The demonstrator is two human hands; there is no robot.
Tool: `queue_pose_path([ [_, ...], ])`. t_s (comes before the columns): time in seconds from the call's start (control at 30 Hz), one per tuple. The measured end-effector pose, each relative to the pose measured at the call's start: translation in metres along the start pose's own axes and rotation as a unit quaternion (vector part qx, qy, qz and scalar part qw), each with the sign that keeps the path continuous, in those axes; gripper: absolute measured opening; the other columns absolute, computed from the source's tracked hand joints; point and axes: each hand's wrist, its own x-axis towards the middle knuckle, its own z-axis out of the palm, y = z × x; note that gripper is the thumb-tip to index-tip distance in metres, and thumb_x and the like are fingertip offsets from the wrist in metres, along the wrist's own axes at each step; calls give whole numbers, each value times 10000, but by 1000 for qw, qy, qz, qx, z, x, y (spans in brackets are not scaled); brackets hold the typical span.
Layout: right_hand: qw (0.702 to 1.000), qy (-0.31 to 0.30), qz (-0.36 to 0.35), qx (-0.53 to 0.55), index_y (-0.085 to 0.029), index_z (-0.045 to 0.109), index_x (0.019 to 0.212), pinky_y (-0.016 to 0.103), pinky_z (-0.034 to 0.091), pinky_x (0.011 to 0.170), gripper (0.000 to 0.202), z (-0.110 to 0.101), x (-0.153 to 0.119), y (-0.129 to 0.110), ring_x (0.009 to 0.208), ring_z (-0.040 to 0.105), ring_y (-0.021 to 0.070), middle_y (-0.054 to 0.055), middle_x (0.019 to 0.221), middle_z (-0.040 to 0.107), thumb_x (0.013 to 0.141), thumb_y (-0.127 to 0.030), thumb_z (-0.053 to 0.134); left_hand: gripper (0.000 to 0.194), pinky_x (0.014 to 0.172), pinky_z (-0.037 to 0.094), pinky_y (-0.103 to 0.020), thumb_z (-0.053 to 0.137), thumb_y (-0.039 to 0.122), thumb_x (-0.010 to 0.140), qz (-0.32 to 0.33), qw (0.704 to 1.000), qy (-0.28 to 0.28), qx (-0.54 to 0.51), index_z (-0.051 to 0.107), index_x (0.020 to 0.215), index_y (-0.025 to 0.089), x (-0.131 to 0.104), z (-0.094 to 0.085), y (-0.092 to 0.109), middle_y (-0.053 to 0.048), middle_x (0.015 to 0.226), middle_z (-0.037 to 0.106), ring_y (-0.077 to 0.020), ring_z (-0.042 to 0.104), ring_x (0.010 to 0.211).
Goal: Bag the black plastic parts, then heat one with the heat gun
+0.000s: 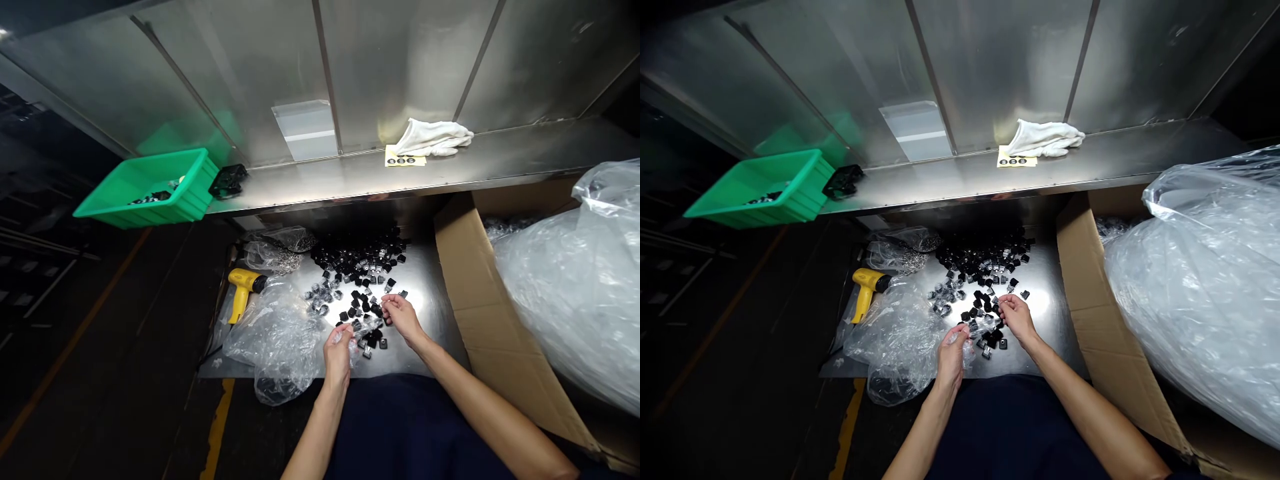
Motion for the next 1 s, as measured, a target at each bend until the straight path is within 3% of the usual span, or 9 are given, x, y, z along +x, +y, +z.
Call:
queue_pose_path([
  [0.17, 999, 21, 5, 25, -183, 606, 915, 232, 429, 484, 278, -4, -2, 4, 568, 546, 130, 8, 698, 612, 713, -375, 614, 297, 468, 389, -201, 791, 371, 662, 31, 998, -23, 58, 709, 831, 140, 8, 23, 2, 5, 571, 600, -111, 514, 496],
  [0.33, 999, 32, 8, 17, -179, 605, 935, 230, 424, 505, 290, -14, -2, 6, 588, 549, 130, -1, 706, 606, 718, -371, 595, 391, 523, 435, -206, 755, 443, 716, 60, 996, -34, 59, 689, 965, 149, 12, 33, 11, -4, 650, 627, -114, 555, 555],
  [0.47, 999, 35, 0, -7, -184, 610, 957, 242, 423, 522, 306, -17, 4, 12, 609, 558, 144, 5, 727, 615, 726, -381, 579, 568, 536, 459, -231, 767, 421, 715, 12, 998, -60, -1, 613, 1168, 115, 14, 29, 14, 4, 631, 614, -117, 558, 529],
  [0.57, 999, 29, -26, -21, -185, 614, 951, 249, 418, 544, 284, -15, 9, 17, 611, 556, 149, 1, 714, 615, 735, -364, 571, 480, 517, 450, -236, 753, 438, 725, -15, 996, -86, -13, 662, 1043, 90, 14, 25, 14, -4, 593, 608, -121, 555, 491],
  [0.73, 995, 26, -63, -69, -180, 636, 949, 267, 447, 609, 250, -10, 12, 22, 645, 572, 158, 13, 741, 638, 758, -325, 564, 380, 563, 473, -230, 748, 457, 735, 19, 997, -69, -15, 680, 913, 128, 15, 25, 13, -18, 653, 646, -123, 580, 557],
  [0.9, 986, 21, -96, -135, -192, 644, 957, 271, 473, 640, 230, -2, 12, 20, 682, 599, 167, 20, 775, 665, 827, -337, 522, 417, 491, 457, -241, 708, 523, 756, 17, 998, -58, -12, 668, 926, 144, 8, 17, 15, -46, 709, 668, -156, 601, 591],
  [1.0, 955, -49, -137, -260, -198, 633, 1057, 270, 496, 704, 272, 22, 20, 12, 774, 639, 163, 44, 958, 695, 908, -331, 449, 388, 435, 406, -226, 727, 526, 731, -22, 999, -42, -3, 606, 786, 161, -5, -1, 5, -3, 599, 602, -127, 543, 488],
])
